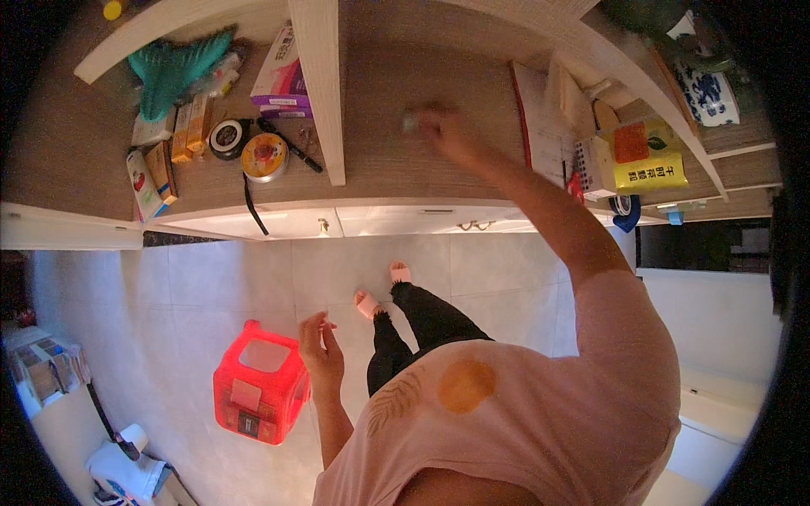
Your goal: The person cleans a wooden shelving unit by first removing various items like boxes, bottles, and papers. They then wipe the empty shelves with a cloth and proceed to place the items back onto the shelves in an organized manner.
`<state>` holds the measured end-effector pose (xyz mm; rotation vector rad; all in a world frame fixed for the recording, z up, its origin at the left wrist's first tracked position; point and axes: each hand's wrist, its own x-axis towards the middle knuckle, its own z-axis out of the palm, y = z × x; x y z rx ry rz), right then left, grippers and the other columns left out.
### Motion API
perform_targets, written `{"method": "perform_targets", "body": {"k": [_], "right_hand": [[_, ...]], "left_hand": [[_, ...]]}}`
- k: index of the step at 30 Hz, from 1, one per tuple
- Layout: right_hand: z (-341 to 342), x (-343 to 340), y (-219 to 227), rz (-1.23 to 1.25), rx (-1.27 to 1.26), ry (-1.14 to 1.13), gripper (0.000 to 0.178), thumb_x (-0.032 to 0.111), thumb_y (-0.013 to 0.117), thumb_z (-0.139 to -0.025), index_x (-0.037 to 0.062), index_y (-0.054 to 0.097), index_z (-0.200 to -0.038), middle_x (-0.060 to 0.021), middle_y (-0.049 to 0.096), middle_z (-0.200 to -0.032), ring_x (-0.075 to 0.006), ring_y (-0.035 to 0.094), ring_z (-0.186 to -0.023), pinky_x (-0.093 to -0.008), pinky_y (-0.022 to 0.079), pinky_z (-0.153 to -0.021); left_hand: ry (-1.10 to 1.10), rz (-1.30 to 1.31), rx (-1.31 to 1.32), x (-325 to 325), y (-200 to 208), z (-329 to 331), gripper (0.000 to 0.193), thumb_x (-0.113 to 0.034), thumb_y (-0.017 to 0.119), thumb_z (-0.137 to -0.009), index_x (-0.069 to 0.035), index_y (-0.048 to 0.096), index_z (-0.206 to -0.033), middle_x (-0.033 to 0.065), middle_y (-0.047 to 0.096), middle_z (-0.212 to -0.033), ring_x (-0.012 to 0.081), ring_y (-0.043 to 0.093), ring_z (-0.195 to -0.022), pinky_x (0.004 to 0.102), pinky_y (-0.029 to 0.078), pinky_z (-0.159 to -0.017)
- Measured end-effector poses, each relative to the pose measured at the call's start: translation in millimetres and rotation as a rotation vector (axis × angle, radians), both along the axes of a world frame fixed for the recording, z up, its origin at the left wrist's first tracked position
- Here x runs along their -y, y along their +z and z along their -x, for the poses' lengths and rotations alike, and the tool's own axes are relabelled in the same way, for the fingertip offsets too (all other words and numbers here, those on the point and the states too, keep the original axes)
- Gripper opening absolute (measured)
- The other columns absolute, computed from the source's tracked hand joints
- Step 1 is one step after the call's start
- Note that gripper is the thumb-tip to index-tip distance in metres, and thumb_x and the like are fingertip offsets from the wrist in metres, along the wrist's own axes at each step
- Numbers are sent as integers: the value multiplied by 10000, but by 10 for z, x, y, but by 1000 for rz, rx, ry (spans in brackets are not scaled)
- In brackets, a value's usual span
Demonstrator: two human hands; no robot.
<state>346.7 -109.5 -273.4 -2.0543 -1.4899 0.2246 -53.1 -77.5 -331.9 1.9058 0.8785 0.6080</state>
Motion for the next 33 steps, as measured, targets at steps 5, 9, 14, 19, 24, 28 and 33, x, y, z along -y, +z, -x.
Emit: {"method": "perform_targets", "body": {"k": [5,9,14,19,24,28,33], "right_hand": [[368,-339,-281,34,13,-3,158,46,510,-784,46,605,-910,-162,517,-969,-326,520,-856,-385,437,-736],[672,-104,-58,1,20,140,223,53,508,-787,74,585,-996,-183,509,-973,-346,514,-856,-399,435,-762],[-476,-992,-318,-28,-72,-359,256,91,481,-814,94,555,-1060,-193,505,-1037,-343,513,-901,-396,430,-790],[-936,-1735,-479,112,135,-466,250,89,495,-798,90,561,-1039,-193,509,-1009,-342,512,-894,-401,433,-770],[-1199,-1489,-413,192,284,-425,244,88,509,-782,85,567,-1019,-194,513,-982,-340,512,-887,-405,437,-750],[-1599,-737,-220,304,386,-433,239,87,520,-769,82,572,-1002,-194,516,-960,-339,511,-882,-409,440,-733],[-1411,-570,-223,324,510,-387,234,85,533,-752,78,578,-982,-194,520,-932,-338,511,-875,-414,443,-713]], "left_hand": [[-66,-99,-79,-5,-57,62,181,74,442,-782,10,513,-936,116,504,-806,198,530,-680,289,438,-618],[26,50,0,32,-92,72,187,71,451,-771,18,510,-940,119,504,-817,213,521,-711,301,437,-629],[0,-183,-172,-2,31,232,196,81,451,-759,31,506,-941,122,497,-824,219,510,-735,298,445,-633],[130,-52,-150,80,118,403,210,94,427,-759,39,496,-949,122,475,-825,208,507,-719,292,452,-644],[185,6,-162,167,126,389,212,90,417,-770,38,493,-961,116,469,-841,189,518,-712,285,453,-645],[223,-33,-155,214,28,465,204,84,425,-775,37,501,-959,112,477,-823,185,525,-700,276,452,-645],[232,-20,-147,260,-86,539,200,79,442,-774,33,506,-957,117,494,-804,194,527,-703,281,446,-639]]}}
